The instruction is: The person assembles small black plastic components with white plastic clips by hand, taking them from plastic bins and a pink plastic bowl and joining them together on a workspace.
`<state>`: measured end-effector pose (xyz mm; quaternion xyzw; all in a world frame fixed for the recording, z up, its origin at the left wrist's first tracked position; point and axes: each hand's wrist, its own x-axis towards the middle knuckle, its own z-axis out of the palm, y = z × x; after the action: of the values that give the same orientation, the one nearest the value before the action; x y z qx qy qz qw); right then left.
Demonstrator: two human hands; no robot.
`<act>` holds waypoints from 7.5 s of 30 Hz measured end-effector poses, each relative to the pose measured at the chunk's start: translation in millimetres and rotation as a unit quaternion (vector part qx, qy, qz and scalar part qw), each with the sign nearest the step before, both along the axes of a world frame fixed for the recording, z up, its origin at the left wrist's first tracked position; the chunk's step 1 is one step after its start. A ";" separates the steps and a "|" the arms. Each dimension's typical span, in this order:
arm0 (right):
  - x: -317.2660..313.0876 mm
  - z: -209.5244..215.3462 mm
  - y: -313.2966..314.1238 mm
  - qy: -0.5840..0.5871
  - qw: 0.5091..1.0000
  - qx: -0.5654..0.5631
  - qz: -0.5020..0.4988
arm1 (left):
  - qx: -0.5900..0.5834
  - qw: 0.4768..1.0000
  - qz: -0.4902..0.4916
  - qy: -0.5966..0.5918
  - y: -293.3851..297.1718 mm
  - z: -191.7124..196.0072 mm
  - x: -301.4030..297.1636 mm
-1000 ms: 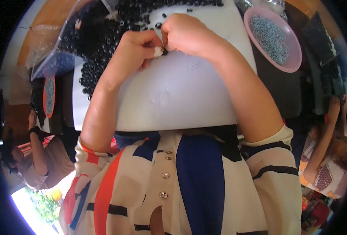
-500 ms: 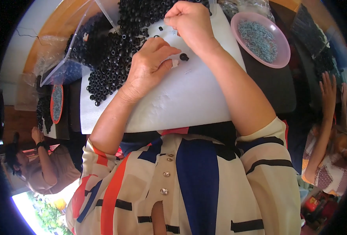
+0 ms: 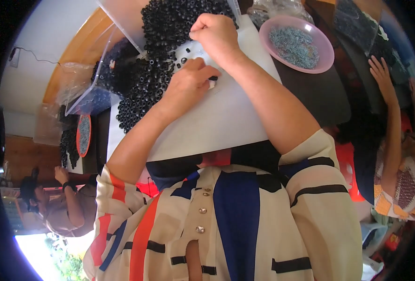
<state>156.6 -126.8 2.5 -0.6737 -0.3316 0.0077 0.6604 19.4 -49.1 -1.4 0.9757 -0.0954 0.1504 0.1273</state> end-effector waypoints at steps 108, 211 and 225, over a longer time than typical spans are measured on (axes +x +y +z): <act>5.4 13.8 -7.5 0.090 0.986 0.129 0.059 | 0.153 0.987 0.016 -0.037 37.9 -5.2 31.9; -48.3 11.9 0.4 -0.257 0.963 -0.049 0.066 | -0.781 0.621 0.046 0.040 50.7 4.0 -24.6; -49.8 -0.3 11.4 -0.146 0.975 -0.042 0.161 | -0.739 0.666 0.102 -0.020 66.0 9.5 -27.2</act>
<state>106.8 -115.4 2.2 -0.6323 -0.5275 0.0294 0.5666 -7.8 16.9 8.0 0.5627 0.1443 0.2029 0.7883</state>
